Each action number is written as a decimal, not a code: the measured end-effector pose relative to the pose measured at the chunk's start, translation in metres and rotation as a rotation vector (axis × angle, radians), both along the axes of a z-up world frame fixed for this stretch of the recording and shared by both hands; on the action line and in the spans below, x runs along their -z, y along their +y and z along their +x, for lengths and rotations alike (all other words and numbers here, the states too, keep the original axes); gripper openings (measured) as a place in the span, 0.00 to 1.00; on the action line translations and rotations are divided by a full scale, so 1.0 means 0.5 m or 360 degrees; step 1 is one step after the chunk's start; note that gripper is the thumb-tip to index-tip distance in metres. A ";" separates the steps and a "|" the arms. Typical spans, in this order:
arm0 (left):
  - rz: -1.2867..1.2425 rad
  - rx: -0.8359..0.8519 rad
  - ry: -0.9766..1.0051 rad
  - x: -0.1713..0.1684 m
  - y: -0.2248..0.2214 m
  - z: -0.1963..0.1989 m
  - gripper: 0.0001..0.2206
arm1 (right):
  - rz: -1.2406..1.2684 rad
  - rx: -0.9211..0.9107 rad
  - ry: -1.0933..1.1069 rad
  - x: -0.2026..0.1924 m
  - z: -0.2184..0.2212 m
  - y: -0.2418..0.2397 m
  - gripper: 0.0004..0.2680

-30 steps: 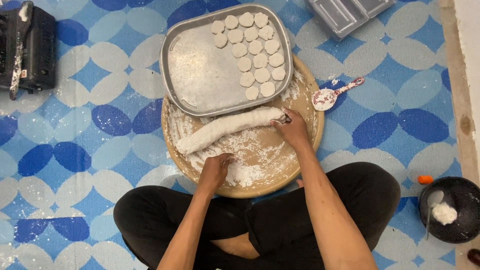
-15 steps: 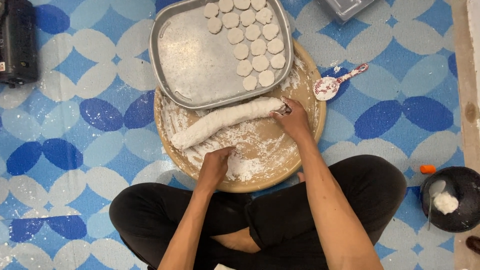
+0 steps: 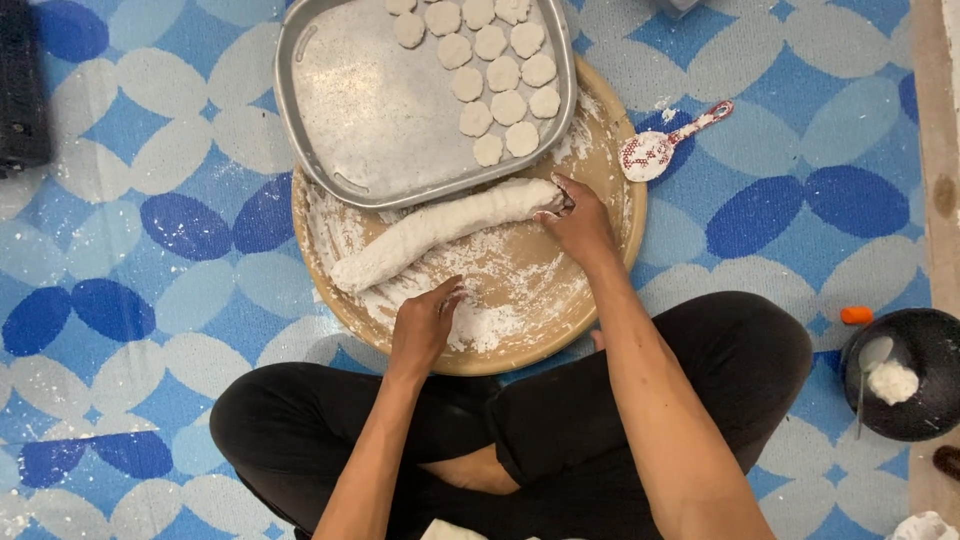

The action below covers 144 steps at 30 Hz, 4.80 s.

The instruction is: A person sitting on the floor portions out small pieces of dough from a larger roll and arranges them neatly on a metal tray.

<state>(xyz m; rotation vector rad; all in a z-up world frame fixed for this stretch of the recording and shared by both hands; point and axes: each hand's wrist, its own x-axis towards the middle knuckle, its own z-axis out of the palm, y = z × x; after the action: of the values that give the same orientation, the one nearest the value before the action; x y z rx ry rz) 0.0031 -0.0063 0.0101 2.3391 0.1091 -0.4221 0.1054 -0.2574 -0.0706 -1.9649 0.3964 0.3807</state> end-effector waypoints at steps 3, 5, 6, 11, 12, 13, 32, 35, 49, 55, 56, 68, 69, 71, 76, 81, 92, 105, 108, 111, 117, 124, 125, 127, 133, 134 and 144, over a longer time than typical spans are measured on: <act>-0.0052 -0.0065 -0.0086 0.009 0.004 -0.001 0.13 | -0.0014 0.0025 0.0045 0.020 -0.002 -0.004 0.24; -0.0054 -0.0100 -0.0091 0.019 0.010 -0.007 0.12 | -0.0031 0.0042 0.0068 0.028 -0.002 -0.006 0.23; -0.0057 -0.0138 -0.0103 0.023 0.013 -0.010 0.10 | -0.0050 0.0054 0.0085 0.032 -0.002 -0.007 0.23; 0.0036 -0.0165 -0.0149 0.015 0.013 -0.001 0.06 | -0.0036 0.0075 0.0047 0.018 0.000 -0.001 0.22; 0.0045 -0.0165 -0.0140 0.000 0.006 0.002 0.06 | -0.0022 0.0074 0.0015 0.017 0.001 0.000 0.22; 0.0047 -0.0158 -0.0138 -0.001 0.001 0.008 0.06 | -0.0020 0.0081 0.0017 0.011 0.000 0.002 0.22; 0.0408 0.0232 -0.0114 -0.009 -0.092 0.079 0.08 | 0.0028 0.0196 0.0042 -0.030 -0.010 -0.006 0.14; 0.0455 0.0335 -0.0468 0.045 -0.113 0.105 0.11 | -0.0020 0.0208 0.0084 -0.054 -0.003 -0.005 0.14; 0.0584 0.0761 -0.1027 0.228 -0.185 0.240 0.14 | 0.0014 0.0389 0.0205 -0.022 -0.001 -0.011 0.11; 0.0641 0.0706 -0.0946 0.243 -0.178 0.242 0.14 | 0.0221 0.0628 0.0124 0.026 -0.007 -0.006 0.11; 0.0624 0.0699 -0.0925 0.250 -0.175 0.242 0.15 | 0.0246 0.0676 0.0133 0.026 -0.009 -0.006 0.11; 0.0675 0.0840 -0.0913 0.267 -0.182 0.261 0.30 | 0.0198 0.0558 0.0078 0.020 -0.023 -0.002 0.14; 0.0735 0.0904 -0.0970 0.306 -0.178 0.270 0.29 | 0.0138 0.0526 0.0032 0.006 -0.023 -0.001 0.13; 0.0764 0.0894 -0.1022 0.313 -0.185 0.273 0.26 | 0.0123 0.0542 0.0065 0.020 -0.023 -0.004 0.13; 0.0810 0.0892 -0.1087 0.298 -0.191 0.271 0.21 | 0.0077 0.0611 0.0118 0.041 -0.023 0.002 0.12; 0.0816 0.0878 -0.1073 0.305 -0.188 0.273 0.21 | 0.0206 0.0811 0.0042 0.048 -0.005 0.012 0.11; 0.0572 0.0742 -0.0820 0.186 -0.193 0.253 0.28 | 0.0397 0.0901 -0.0358 -0.092 0.002 -0.017 0.12; -0.0031 0.0079 -0.0878 0.039 -0.055 0.045 0.25 | 0.1102 0.0439 0.0472 -0.044 -0.071 0.091 0.23; -0.0230 -0.0010 -0.0633 -0.022 -0.039 0.011 0.35 | 0.0748 0.0121 0.0592 -0.173 -0.100 0.132 0.35; -0.0001 0.0156 -0.0711 0.008 0.001 -0.032 0.24 | 0.1056 0.0169 0.0605 -0.031 -0.146 0.141 0.28; -0.0366 -0.0407 -0.0041 0.065 0.042 -0.050 0.19 | 0.0185 -0.0085 0.0250 -0.088 -0.193 0.150 0.16; -0.0326 -0.0701 0.0071 0.048 0.053 -0.040 0.14 | -0.0488 -0.1233 -0.0248 -0.063 -0.214 0.171 0.23; -0.0488 -0.0775 0.0079 0.044 0.054 -0.042 0.15 | -0.0525 -0.1353 -0.0286 -0.055 -0.218 0.177 0.24; -0.0656 -0.0855 0.0089 0.040 0.057 -0.045 0.16 | -0.0566 -0.1480 -0.0321 -0.049 -0.227 0.185 0.25; -0.0920 -0.0917 0.0179 0.030 0.058 -0.037 0.22 | -0.0330 -0.1335 -0.0226 -0.084 -0.226 0.180 0.18; -0.0755 -0.0814 0.0187 0.016 0.054 -0.035 0.26 | -0.0377 -0.1266 -0.0248 -0.065 -0.220 0.174 0.18; -0.0099 -0.0551 0.0138 0.063 0.062 -0.045 0.16 | -0.0462 -0.1324 -0.0308 -0.029 -0.220 0.187 0.24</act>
<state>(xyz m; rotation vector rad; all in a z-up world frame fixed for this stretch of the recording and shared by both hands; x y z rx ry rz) -0.0195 0.0248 -0.0214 2.1841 0.5258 -0.3473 -0.0045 -0.1637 -0.0561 -2.3632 -0.5483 0.6705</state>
